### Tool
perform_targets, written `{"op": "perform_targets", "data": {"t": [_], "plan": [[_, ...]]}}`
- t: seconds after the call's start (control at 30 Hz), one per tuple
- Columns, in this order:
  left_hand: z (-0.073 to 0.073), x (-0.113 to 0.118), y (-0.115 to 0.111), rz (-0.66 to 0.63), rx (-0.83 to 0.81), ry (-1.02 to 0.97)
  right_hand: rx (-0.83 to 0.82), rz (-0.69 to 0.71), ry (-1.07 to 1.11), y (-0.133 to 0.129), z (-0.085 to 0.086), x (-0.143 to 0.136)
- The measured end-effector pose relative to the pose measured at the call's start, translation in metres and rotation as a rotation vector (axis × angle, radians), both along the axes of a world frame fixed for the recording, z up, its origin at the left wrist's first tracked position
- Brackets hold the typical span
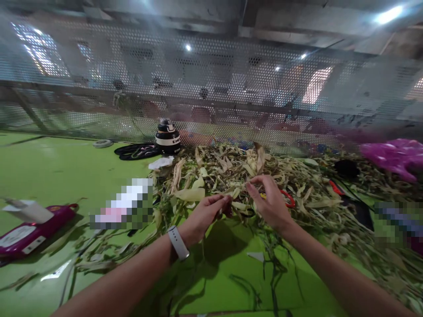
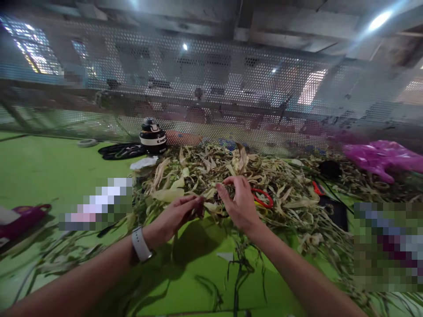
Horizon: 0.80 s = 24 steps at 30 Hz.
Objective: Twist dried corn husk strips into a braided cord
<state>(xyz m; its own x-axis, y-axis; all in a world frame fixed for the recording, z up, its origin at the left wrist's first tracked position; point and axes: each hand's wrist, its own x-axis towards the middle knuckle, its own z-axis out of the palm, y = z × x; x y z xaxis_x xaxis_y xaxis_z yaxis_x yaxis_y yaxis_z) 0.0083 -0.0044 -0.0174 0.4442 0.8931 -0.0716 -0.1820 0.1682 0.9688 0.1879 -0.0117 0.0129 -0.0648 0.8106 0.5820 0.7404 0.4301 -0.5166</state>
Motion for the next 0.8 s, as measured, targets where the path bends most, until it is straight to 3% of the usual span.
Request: {"op": "perform_targets", "data": {"t": [0.1,0.3,0.47,0.57,0.73,0.8], "plan": [[0.002,0.000,0.001,0.035,-0.074,-0.057,0.039,-0.001,-0.060,-0.002,0.000,0.000],[0.011,0.003,-0.005,0.070,-0.083,-0.144,0.017,0.199,-0.288,-0.006,-0.007,-0.009],[0.012,0.006,-0.009,0.233,-0.013,-0.086,0.002,0.275,-0.309,-0.007,-0.009,-0.016],[0.010,0.005,-0.006,0.237,-0.036,-0.104,-0.080,0.318,-0.210,-0.007,-0.008,-0.015],[0.012,-0.001,0.000,0.134,-0.285,-0.364,-0.216,0.204,0.191,-0.008,-0.001,-0.009],[0.014,-0.001,-0.001,0.078,-0.353,-0.425,-0.312,0.261,0.238,-0.008,0.001,-0.009]]}}
